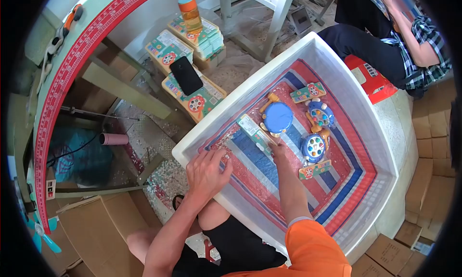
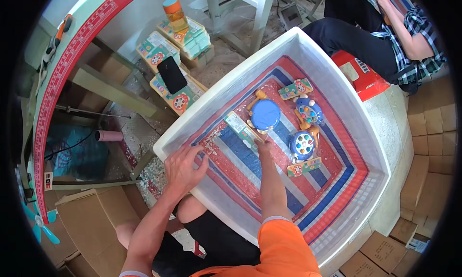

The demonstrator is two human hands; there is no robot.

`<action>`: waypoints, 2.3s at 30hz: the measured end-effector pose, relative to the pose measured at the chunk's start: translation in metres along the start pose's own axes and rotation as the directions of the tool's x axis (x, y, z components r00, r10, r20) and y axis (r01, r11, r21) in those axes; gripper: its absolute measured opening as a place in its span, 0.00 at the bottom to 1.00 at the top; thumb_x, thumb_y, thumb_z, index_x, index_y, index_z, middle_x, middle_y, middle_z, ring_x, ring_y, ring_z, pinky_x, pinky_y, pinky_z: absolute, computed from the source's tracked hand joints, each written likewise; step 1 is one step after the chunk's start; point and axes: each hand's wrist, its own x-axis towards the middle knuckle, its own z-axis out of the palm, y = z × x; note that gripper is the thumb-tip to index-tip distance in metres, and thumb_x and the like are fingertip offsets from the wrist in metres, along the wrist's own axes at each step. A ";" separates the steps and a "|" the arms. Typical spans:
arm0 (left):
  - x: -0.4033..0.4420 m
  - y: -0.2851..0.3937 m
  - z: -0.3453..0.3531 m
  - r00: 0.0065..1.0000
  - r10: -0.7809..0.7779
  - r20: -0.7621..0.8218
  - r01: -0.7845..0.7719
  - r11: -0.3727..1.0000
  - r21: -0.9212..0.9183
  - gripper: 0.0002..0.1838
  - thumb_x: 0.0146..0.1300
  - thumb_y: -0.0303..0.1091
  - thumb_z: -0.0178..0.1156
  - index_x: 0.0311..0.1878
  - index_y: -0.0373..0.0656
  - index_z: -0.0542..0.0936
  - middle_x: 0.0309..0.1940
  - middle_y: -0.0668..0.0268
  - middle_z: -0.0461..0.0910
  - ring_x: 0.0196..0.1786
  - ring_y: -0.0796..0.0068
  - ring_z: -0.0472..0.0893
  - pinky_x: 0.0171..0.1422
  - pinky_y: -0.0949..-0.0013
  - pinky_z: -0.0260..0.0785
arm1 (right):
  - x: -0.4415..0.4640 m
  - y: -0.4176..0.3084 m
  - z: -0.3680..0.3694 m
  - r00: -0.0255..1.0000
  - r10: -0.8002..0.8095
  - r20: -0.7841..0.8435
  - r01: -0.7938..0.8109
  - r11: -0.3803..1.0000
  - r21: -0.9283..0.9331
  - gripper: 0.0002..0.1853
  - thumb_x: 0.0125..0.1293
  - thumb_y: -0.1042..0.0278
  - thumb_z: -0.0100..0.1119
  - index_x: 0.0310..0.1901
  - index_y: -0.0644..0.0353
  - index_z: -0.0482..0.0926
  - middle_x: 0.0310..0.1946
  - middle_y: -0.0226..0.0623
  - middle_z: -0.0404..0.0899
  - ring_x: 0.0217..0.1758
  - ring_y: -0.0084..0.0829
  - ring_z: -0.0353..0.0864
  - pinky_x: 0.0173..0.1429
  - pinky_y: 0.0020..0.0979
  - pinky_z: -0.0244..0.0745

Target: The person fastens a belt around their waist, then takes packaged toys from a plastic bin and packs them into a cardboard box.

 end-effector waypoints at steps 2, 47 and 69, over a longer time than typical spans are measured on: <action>0.002 -0.001 0.000 1.000 0.008 -0.012 -0.008 1.000 0.009 0.11 0.58 0.36 0.67 0.43 0.43 0.85 0.37 0.58 0.87 0.40 0.52 0.86 0.46 0.54 0.77 | 0.019 0.007 0.012 0.988 -0.153 -0.033 0.154 0.988 0.015 0.32 0.58 0.61 0.74 0.63 0.59 0.76 0.54 0.45 0.82 0.52 0.41 0.83 0.49 0.41 0.79; 0.000 0.007 0.000 0.998 -0.035 0.053 0.031 0.996 0.079 0.12 0.58 0.36 0.66 0.44 0.41 0.84 0.35 0.56 0.86 0.41 0.52 0.85 0.46 0.53 0.76 | 0.053 -0.162 -0.220 0.594 -0.799 0.097 0.490 0.264 -0.831 0.12 0.63 0.58 0.65 0.37 0.58 0.87 0.43 0.51 0.85 0.58 0.52 0.82 0.67 0.56 0.70; -0.006 0.002 0.006 1.000 -0.029 0.007 0.028 0.995 0.094 0.12 0.58 0.37 0.68 0.42 0.44 0.85 0.33 0.59 0.85 0.38 0.54 0.85 0.46 0.54 0.76 | -0.129 -0.077 -0.231 0.421 -0.856 0.300 0.681 0.079 -0.728 0.06 0.66 0.69 0.61 0.36 0.61 0.85 0.37 0.52 0.84 0.44 0.54 0.84 0.45 0.51 0.79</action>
